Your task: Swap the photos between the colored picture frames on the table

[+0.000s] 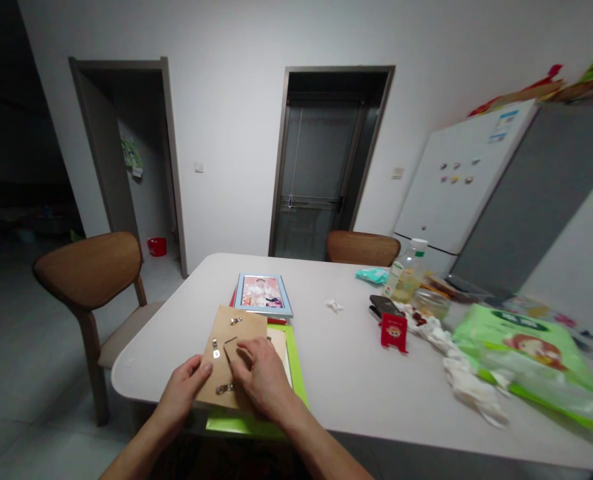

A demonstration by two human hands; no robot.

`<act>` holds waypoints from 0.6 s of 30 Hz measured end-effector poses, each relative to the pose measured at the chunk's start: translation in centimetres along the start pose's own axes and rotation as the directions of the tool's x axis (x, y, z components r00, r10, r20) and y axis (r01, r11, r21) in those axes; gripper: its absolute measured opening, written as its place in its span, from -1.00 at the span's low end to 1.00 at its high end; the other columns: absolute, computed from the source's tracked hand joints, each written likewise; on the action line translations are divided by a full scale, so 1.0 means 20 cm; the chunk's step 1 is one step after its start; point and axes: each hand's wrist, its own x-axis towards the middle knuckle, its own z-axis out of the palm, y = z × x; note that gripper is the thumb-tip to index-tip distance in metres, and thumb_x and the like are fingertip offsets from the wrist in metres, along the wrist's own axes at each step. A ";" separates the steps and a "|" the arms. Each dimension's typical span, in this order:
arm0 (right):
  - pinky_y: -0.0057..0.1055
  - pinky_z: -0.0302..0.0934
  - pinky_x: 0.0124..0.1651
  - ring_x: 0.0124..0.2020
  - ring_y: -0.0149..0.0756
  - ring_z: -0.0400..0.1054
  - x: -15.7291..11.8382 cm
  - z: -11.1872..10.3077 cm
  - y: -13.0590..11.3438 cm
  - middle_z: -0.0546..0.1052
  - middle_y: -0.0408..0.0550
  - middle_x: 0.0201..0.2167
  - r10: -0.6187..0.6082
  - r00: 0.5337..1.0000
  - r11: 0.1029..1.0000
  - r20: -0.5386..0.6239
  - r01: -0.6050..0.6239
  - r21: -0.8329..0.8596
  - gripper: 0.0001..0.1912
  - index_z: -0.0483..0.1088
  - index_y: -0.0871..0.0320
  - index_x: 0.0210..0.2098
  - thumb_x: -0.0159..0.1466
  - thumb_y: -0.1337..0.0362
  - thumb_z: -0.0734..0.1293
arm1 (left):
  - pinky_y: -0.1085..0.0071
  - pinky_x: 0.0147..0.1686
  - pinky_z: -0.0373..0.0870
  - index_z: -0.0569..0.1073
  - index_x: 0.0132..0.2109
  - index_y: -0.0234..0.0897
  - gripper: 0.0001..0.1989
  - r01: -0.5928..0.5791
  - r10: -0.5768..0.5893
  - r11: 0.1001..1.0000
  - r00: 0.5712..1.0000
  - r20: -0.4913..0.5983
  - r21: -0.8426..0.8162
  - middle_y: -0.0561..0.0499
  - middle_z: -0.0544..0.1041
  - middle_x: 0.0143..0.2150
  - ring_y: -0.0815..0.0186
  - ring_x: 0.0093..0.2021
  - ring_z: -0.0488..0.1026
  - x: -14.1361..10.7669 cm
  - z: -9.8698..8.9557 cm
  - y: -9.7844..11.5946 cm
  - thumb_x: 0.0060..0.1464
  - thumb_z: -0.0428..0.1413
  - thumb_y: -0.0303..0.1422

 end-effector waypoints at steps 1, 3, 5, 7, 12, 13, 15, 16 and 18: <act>-0.43 0.10 -0.12 -0.21 -0.31 0.25 0.00 -0.01 0.02 0.42 -0.04 -0.26 -0.001 1.000 1.000 -0.011 0.001 0.013 -0.71 0.36 0.13 -0.21 0.06 0.23 0.22 | 0.40 -0.45 0.36 0.38 -0.30 -0.34 -0.63 0.005 -0.005 1.000 1.000 -0.008 -0.002 0.06 0.50 -0.48 0.25 -0.44 0.44 0.00 -0.03 0.00 -0.16 0.05 -0.12; -0.40 0.10 -0.11 -0.20 -0.29 0.25 0.00 -0.04 0.10 0.42 -0.02 -0.23 0.027 0.999 1.000 -0.036 -0.028 -0.011 -0.69 0.34 0.16 -0.18 0.08 0.23 0.21 | 0.42 -0.49 0.34 0.37 -0.32 -0.33 -0.64 0.027 -0.027 0.999 0.999 -0.022 -0.017 0.08 0.48 -0.53 0.27 -0.49 0.43 -0.02 -0.12 0.01 -0.17 0.07 -0.12; -0.37 0.09 -0.09 -0.18 -0.26 0.24 0.00 -0.06 0.20 0.41 0.02 -0.22 0.092 0.994 0.991 -0.053 -0.096 -0.092 -0.68 0.35 0.19 -0.18 0.08 0.25 0.20 | 0.44 -0.51 0.32 0.37 -0.34 -0.32 -0.65 0.063 -0.064 0.997 0.997 -0.045 -0.034 0.10 0.47 -0.55 0.28 -0.51 0.42 -0.04 -0.21 0.02 -0.20 0.10 -0.12; -0.33 0.06 -0.07 -0.15 -0.23 0.23 -0.02 -0.07 0.29 0.39 0.05 -0.21 0.145 0.988 0.971 -0.044 -0.150 -0.184 -0.68 0.37 0.18 -0.19 0.08 0.23 0.20 | 0.45 -0.52 0.31 0.37 -0.37 -0.31 -0.66 0.105 -0.108 0.994 0.991 -0.075 -0.043 0.11 0.47 -0.56 0.29 -0.52 0.42 -0.05 -0.29 0.03 -0.22 0.11 -0.12; -0.22 -0.04 -0.01 0.03 -0.12 0.04 -0.09 -0.02 0.27 0.21 0.03 0.04 0.013 0.990 0.966 0.142 0.024 -0.257 -0.58 0.33 0.03 -0.13 0.01 0.11 0.26 | 0.45 -0.48 0.31 0.38 -0.39 -0.30 -0.68 0.160 -0.155 0.986 0.984 -0.089 0.048 0.09 0.48 -0.55 0.26 -0.46 0.43 -0.04 -0.41 0.05 -0.25 0.11 -0.14; -0.21 -0.06 -0.01 0.04 -0.11 0.03 -0.10 -0.01 0.24 0.19 0.01 0.05 -0.027 0.980 0.966 0.198 0.077 -0.246 -0.55 0.32 0.01 -0.12 -0.02 0.09 0.28 | 0.45 -0.47 0.31 0.38 -0.37 -0.30 -0.68 0.145 -0.134 0.984 0.986 -0.099 0.107 0.08 0.48 -0.53 0.25 -0.44 0.44 -0.03 -0.43 0.05 -0.25 0.11 -0.15; -0.22 -0.07 -0.01 0.02 -0.13 0.05 -0.11 -0.01 0.19 0.23 -0.02 0.03 -0.074 0.955 0.964 0.287 0.142 -0.225 -0.56 0.32 0.02 -0.15 -0.06 0.12 0.29 | 0.46 -0.49 0.31 0.37 -0.30 -0.31 -0.64 0.107 -0.070 0.958 0.987 -0.145 0.266 0.08 0.48 -0.53 0.25 -0.44 0.44 0.00 -0.48 0.03 -0.26 0.09 -0.16; -0.24 -0.06 -0.02 0.00 -0.15 0.07 -0.12 -0.01 0.18 0.26 -0.03 0.00 -0.082 0.946 0.963 0.314 0.156 -0.218 -0.60 0.34 0.03 -0.18 -0.05 0.16 0.29 | 0.47 -0.52 0.29 0.35 -0.26 -0.31 -0.61 0.097 -0.037 0.934 0.984 -0.175 0.345 0.10 0.45 -0.56 0.26 -0.46 0.44 0.01 -0.50 0.02 -0.25 0.08 -0.16; -0.29 -0.05 -0.04 -0.04 -0.21 0.12 -0.12 -0.03 0.18 0.31 -0.06 -0.06 -0.094 0.937 0.965 0.338 0.169 -0.201 -0.72 0.37 0.05 -0.28 -0.03 0.28 0.24 | 0.47 -0.57 0.26 0.33 -0.19 -0.32 -0.56 0.094 0.019 0.882 0.972 -0.234 0.462 0.17 0.36 -0.64 0.27 -0.54 0.41 0.03 -0.55 0.00 -0.24 0.06 -0.17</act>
